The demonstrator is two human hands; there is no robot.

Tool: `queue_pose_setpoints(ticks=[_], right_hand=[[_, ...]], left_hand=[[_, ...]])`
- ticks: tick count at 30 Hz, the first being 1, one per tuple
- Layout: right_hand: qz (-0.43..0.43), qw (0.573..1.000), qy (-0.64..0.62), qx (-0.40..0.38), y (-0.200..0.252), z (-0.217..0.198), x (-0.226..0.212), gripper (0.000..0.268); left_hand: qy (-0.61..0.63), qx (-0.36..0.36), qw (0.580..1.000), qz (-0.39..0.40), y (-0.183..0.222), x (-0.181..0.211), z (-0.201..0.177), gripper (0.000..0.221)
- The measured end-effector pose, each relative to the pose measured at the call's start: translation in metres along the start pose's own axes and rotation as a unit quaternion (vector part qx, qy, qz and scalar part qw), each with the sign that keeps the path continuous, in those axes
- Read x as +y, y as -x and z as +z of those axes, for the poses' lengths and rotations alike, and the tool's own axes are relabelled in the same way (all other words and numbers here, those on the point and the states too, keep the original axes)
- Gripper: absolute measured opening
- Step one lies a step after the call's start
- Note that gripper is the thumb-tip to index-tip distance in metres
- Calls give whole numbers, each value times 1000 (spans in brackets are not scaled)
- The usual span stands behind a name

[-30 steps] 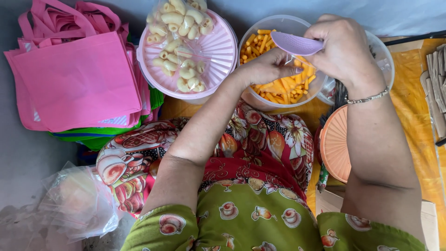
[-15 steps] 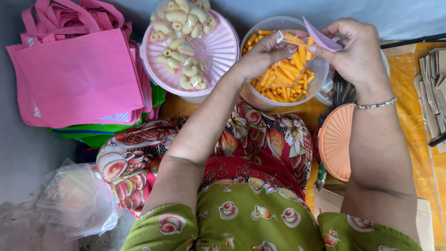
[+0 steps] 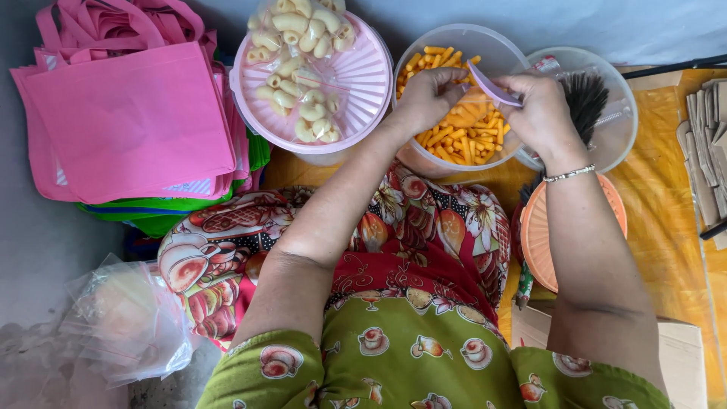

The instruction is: The person scoops orange snack sticks from a container into small clear plastic bags using a pink scoop, then seals the bags. Later, the person scoops colorful candies from a red bowl into another small bag and seals it.

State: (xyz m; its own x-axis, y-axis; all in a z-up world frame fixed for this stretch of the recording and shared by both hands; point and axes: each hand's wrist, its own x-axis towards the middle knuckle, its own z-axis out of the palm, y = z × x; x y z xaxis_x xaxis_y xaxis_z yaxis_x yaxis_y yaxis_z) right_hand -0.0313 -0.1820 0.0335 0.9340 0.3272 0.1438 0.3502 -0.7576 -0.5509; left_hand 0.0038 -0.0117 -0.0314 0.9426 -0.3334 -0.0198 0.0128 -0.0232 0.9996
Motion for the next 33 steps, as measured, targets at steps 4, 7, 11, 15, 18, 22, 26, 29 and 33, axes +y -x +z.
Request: queue_pose_setpoints(ticks=[4, 7, 11, 15, 18, 22, 26, 29, 33], right_hand=[[29, 988, -131, 76, 0, 16, 14, 29], [19, 984, -123, 124, 0, 18, 13, 28], [-57, 979, -1, 194, 8, -2, -11, 36], [-70, 988, 10, 138, 11, -6, 2, 25], [-47, 983, -68, 165, 14, -10, -2, 13], [-48, 973, -120, 190, 23, -17, -5, 20], [-43, 965, -142, 217, 30, -22, -20, 11], [101, 938, -217, 251, 37, -25, -25, 9], [55, 942, -207, 258, 43, -25, -33, 6]], left_hand=[[-73, 59, 995, 26, -5, 1, 1, 10], [-145, 108, 982, 46, -4, 10, 1, 14], [-141, 130, 970, 151, -9, 17, 0, 11], [-87, 76, 975, 189, -7, 38, -4, 10], [-77, 75, 979, 173, 2, 53, -6, 10], [-63, 96, 980, 165, 9, 52, -2, 14], [109, 48, 977, 176, 12, 51, 5, 12], [192, -7, 969, 152, 22, 46, 6, 59], [128, -45, 982, 134, 39, 37, 14, 25]])
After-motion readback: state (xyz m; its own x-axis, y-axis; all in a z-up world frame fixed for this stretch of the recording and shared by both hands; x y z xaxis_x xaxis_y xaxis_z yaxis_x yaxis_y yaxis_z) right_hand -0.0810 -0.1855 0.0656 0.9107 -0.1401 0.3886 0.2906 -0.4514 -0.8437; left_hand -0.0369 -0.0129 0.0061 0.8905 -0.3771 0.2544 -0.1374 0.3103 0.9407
